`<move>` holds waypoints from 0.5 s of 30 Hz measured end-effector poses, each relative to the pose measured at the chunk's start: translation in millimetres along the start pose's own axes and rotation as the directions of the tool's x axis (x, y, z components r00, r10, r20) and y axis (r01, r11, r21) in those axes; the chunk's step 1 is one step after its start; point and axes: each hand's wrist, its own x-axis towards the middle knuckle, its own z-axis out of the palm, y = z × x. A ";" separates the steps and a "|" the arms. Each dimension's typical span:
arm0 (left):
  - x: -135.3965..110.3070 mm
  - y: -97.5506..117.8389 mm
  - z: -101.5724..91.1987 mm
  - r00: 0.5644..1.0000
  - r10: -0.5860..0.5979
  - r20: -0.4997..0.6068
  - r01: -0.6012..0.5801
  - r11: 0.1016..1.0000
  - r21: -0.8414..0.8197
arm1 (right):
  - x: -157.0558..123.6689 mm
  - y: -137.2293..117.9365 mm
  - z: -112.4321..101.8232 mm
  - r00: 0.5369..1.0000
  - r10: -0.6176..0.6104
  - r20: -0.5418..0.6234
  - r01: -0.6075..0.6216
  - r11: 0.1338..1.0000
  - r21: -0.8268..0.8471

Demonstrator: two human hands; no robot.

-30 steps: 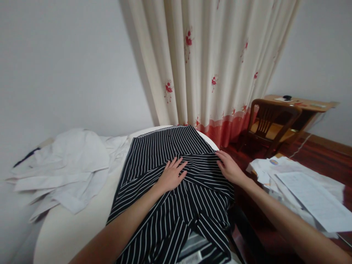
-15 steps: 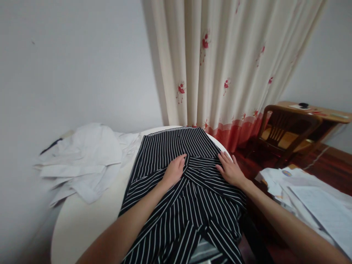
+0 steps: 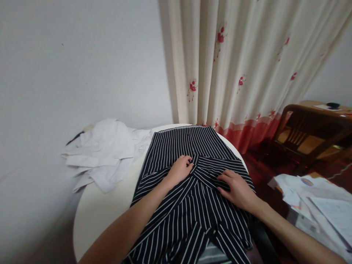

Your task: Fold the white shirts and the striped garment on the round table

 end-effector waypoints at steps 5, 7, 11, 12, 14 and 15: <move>3.5 -4.8 1.5 0.990 -0.009 0.141 0.022 0.996 -0.091 | -16.8 1.6 -0.8 0.993 0.069 0.096 -0.064 0.997 -0.048; 4.0 -7.4 4.3 0.985 -0.004 0.173 0.028 0.990 -0.137 | -17.6 3.1 -1.6 0.990 0.077 0.116 -0.074 0.997 -0.028; 3.3 -9.9 3.8 0.980 0.039 0.197 -0.012 0.990 -0.137 | -20.7 -0.2 -10.0 0.991 0.053 0.122 -0.053 0.999 -0.001; 2.7 -9.1 2.2 0.977 0.060 0.203 -0.037 0.992 -0.119 | -22.1 -1.6 -12.9 0.990 0.052 0.128 -0.053 0.999 0.002; 1.1 -5.2 -1.7 0.967 0.108 0.230 -0.093 0.993 -0.077 | -24.4 -2.6 -17.9 0.987 0.051 0.153 -0.054 0.998 0.016; 0.2 -2.2 -3.5 0.962 0.126 0.244 -0.116 0.992 -0.055 | -24.5 -1.6 -19.6 0.986 0.051 0.161 -0.057 0.998 0.032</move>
